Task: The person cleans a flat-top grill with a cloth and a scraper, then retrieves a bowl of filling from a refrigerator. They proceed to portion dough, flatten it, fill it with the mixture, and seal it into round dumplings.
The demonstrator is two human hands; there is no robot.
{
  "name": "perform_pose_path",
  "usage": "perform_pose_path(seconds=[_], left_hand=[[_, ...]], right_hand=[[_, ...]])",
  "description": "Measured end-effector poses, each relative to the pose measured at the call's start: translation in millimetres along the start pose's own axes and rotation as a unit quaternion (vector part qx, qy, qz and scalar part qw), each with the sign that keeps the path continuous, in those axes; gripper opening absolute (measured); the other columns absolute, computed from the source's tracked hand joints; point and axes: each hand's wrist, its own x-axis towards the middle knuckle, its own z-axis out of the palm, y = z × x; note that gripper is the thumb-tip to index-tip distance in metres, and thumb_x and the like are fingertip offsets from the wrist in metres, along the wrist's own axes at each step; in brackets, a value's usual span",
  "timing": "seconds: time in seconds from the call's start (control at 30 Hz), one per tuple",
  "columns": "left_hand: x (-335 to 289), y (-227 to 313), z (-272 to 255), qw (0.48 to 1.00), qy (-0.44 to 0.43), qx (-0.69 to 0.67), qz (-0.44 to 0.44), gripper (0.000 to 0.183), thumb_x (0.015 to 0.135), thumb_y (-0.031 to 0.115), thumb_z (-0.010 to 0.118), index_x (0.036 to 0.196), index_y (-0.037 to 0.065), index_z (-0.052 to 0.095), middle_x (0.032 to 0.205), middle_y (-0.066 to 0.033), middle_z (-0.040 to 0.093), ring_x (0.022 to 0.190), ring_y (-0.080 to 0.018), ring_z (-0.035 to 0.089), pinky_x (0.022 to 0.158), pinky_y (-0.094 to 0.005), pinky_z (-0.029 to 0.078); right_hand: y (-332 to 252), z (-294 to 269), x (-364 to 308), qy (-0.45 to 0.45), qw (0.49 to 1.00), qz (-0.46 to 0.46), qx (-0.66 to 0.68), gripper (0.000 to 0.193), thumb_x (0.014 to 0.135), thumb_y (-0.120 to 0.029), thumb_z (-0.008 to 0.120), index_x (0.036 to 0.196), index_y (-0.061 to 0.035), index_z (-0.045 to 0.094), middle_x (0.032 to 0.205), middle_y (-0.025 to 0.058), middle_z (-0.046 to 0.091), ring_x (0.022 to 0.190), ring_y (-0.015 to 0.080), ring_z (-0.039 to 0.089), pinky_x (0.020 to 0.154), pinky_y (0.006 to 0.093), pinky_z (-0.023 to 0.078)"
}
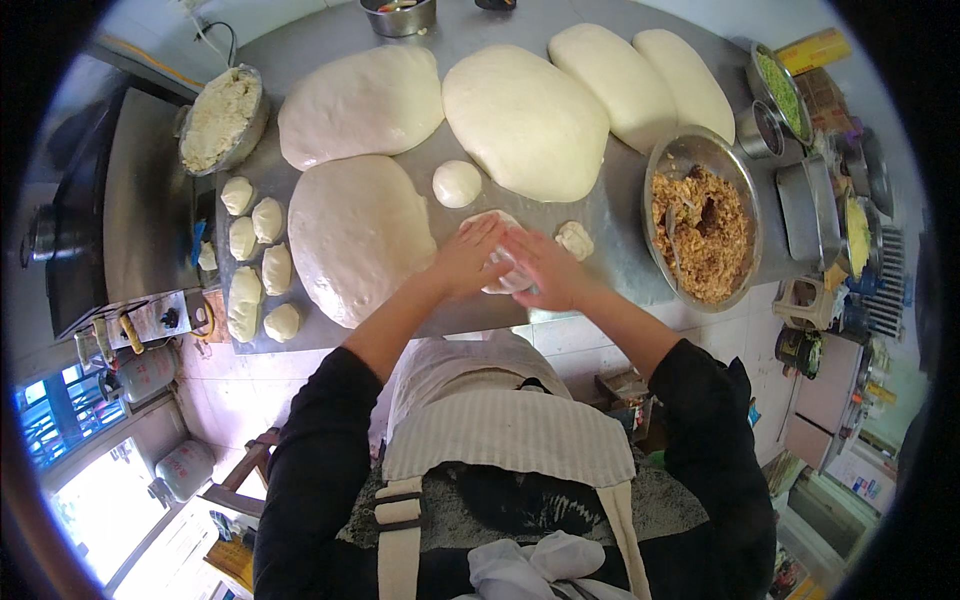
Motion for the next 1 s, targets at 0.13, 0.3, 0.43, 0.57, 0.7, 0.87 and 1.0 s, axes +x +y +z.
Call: perform_pose_path(seconds=[0.13,0.3,0.43,0.57,0.7,0.87,1.0], left_hand=[[-25.8,13.9,0.0,0.995,0.021,0.098,0.012,0.096,0.087,0.067,0.048,0.149,-0.002,0.026,0.158,-0.0205,0.020,0.149,-0.0300,0.013,0.120,-0.0452,0.006],[-37.2,27.1,-2.9,0.985,-0.051,0.163,-0.020,0.104,0.080,0.071,0.053,0.150,-0.001,0.027,0.158,-0.0206,0.019,0.149,-0.0312,0.012,0.120,-0.0493,0.002],[-46.2,33.5,-4.2,0.991,-0.024,0.133,0.018,0.108,0.075,0.074,0.057,0.150,0.002,0.027,0.159,-0.0193,0.018,0.149,-0.0308,0.010,0.119,-0.0531,0.000],[-56.4,36.6,-1.6,0.985,-0.014,0.166,0.038,0.109,0.071,0.074,0.060,0.151,0.007,0.029,0.159,-0.0181,0.019,0.150,-0.0310,0.009,0.119,-0.0539,0.000],[-61.3,41.5,0.5,0.991,-0.014,0.128,0.045,0.104,0.072,0.069,0.065,0.151,0.011,0.031,0.158,-0.0174,0.021,0.149,-0.0327,0.013,0.117,-0.0582,0.002],[-65.5,35.1,-3.0,0.987,-0.053,0.134,0.074,0.090,0.073,0.057,0.072,0.146,0.014,0.040,0.156,-0.0164,0.026,0.146,-0.0343,0.021,0.116,-0.0594,0.009],[-42.7,13.5,-6.9,0.999,0.039,-0.030,0.013,0.068,0.074,0.042,0.075,0.129,0.007,0.054,0.141,-0.0211,0.046,0.130,-0.0393,0.044,0.107,-0.0505,0.035]], right_hand=[[19.0,-0.5,8.4,0.041,0.980,-0.043,-0.192,0.100,0.073,-0.051,0.071,0.146,0.0041,0.030,0.154,0.0194,0.030,0.144,0.0321,0.026,0.119,0.0436,0.018],[21.3,5.0,0.2,0.037,0.977,-0.019,-0.211,0.108,0.069,-0.054,0.073,0.148,0.0027,0.026,0.156,0.0194,0.024,0.146,0.0316,0.021,0.120,0.0455,0.014],[15.2,7.6,-9.1,-0.017,0.985,-0.039,-0.167,0.107,0.069,-0.059,0.072,0.148,-0.0004,0.031,0.156,0.0191,0.026,0.147,0.0327,0.020,0.120,0.0460,0.014],[13.1,13.3,-16.7,0.027,0.980,-0.045,-0.195,0.107,0.068,-0.061,0.071,0.148,-0.0027,0.032,0.156,0.0176,0.026,0.147,0.0341,0.019,0.120,0.0468,0.014],[10.5,20.2,-25.0,0.031,0.983,-0.032,-0.180,0.107,0.069,-0.064,0.069,0.148,-0.0033,0.031,0.157,0.0164,0.025,0.147,0.0332,0.018,0.120,0.0467,0.014],[1.0,32.2,-27.1,-0.033,0.981,-0.048,-0.183,0.103,0.073,-0.061,0.068,0.148,-0.0008,0.031,0.158,0.0173,0.023,0.147,0.0319,0.017,0.120,0.0458,0.013],[-8.0,40.2,-30.7,-0.031,0.991,-0.047,-0.120,0.093,0.080,-0.053,0.065,0.147,0.0009,0.031,0.158,0.0169,0.023,0.148,0.0302,0.018,0.120,0.0454,0.014]])
